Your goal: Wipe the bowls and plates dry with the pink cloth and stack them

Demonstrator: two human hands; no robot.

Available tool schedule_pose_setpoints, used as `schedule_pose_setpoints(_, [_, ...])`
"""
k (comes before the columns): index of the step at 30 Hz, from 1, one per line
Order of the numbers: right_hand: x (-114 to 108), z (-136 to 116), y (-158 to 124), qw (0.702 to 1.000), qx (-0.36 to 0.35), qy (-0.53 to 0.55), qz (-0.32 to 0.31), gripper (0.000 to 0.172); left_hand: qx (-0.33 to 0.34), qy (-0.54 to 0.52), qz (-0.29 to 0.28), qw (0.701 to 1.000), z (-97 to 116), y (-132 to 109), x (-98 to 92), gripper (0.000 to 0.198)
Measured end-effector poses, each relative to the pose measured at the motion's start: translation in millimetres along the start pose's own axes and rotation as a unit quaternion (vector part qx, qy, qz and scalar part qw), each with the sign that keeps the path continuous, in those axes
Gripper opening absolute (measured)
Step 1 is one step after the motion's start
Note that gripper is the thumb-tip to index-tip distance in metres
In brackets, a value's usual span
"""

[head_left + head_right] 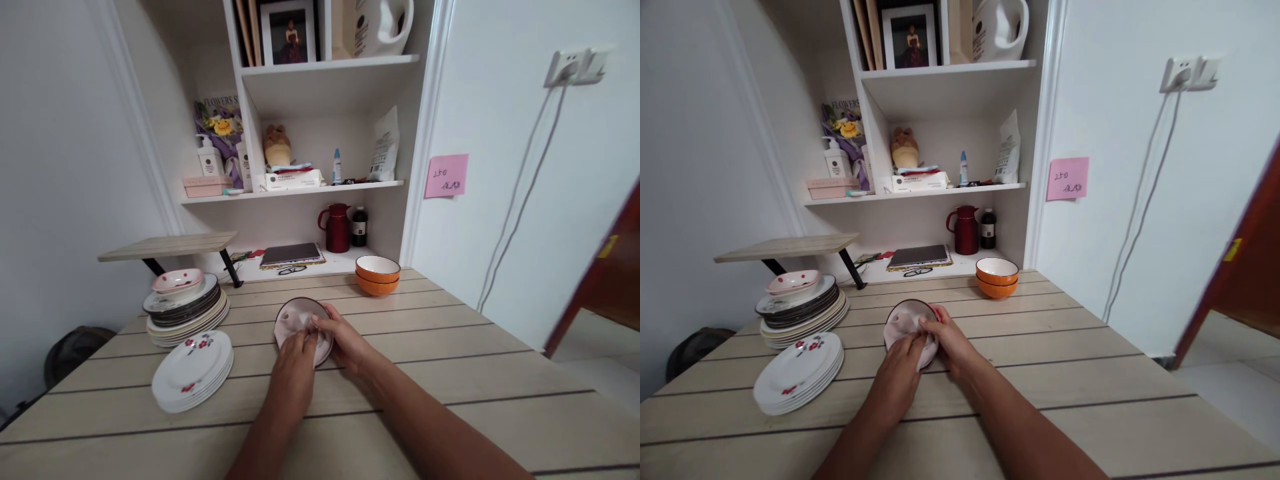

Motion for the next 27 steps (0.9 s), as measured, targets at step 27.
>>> schedule_pose_setpoints(27, [-38.4, -30.7, -10.5, 0.997, 0.074, -0.033, 0.012, 0.059, 0.249, 0.109, 0.15, 0.951, 47.5, -11.8, -12.8, 0.036])
Point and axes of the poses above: each hand's wrist, its own y-axis towards the middle knuckle, its own x-axis out of the palm, z = x × y, the point moved 10 cm from there along y, towards the middle knuckle, and after that the axes turned 12 degrees about -z, right-handed, at the moved point
